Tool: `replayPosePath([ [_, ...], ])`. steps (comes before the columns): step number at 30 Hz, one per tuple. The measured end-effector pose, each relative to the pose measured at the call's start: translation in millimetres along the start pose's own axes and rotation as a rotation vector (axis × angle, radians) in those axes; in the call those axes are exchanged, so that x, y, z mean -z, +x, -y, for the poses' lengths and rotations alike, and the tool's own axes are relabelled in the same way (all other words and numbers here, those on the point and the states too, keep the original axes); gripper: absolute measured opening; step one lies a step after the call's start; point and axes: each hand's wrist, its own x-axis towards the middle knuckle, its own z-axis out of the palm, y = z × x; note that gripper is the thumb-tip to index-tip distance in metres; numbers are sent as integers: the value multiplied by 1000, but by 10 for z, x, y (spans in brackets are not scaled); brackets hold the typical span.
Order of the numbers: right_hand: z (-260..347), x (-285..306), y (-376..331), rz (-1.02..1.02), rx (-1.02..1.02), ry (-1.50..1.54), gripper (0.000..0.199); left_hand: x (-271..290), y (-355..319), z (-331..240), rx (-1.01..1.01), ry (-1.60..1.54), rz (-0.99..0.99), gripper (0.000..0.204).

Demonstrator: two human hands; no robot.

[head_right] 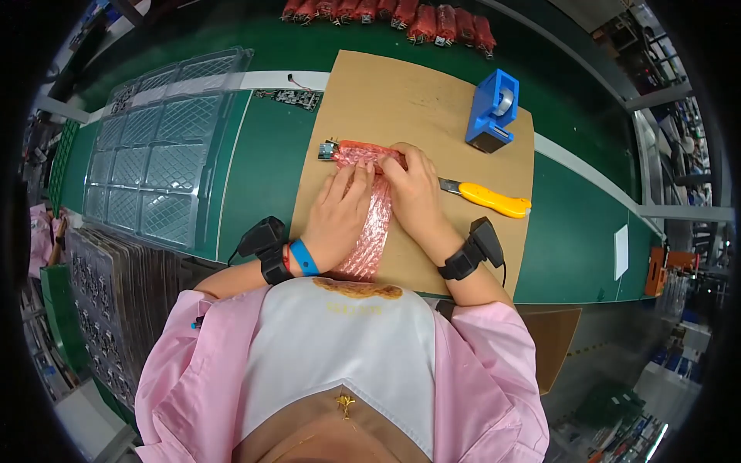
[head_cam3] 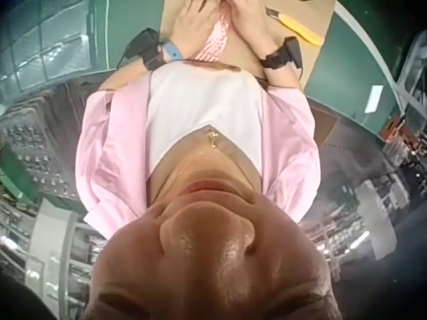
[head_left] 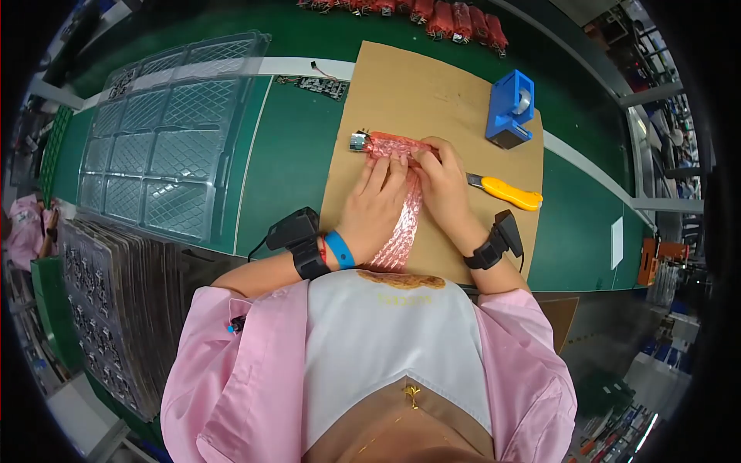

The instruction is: The person picks up circuit boards from a tray, rolls each one in bubble wrap, and secures the wrap with tape. They then take a label from their pocket and apply it to the wrapped board.

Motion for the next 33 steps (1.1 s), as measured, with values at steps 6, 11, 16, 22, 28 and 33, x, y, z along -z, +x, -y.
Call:
replayPosePath([
  [6, 11, 51, 2, -14, -20, 71, 23, 3, -15, -12, 52, -147, 2, 47],
  [11, 25, -28, -6, -12, -12, 39, 27, 34, -12, 16, 123, -316, -9, 50],
  [16, 49, -34, 30, -47, 12, -32, 21, 4, 22, 68, 83, -293, -27, 52],
  [22, 29, 146, 296, 158, 58, 127, 28, -102, 28, 124, 141, -468, -96, 36],
  [28, 451, 558, 1131, 388, 179, 28, 38, -419, 21, -50, 265, -643, -163, 44],
  [33, 438, -146, 1714, 440, 656, -169, 41, -455, -136, -87, 203, -478, -179, 52],
])
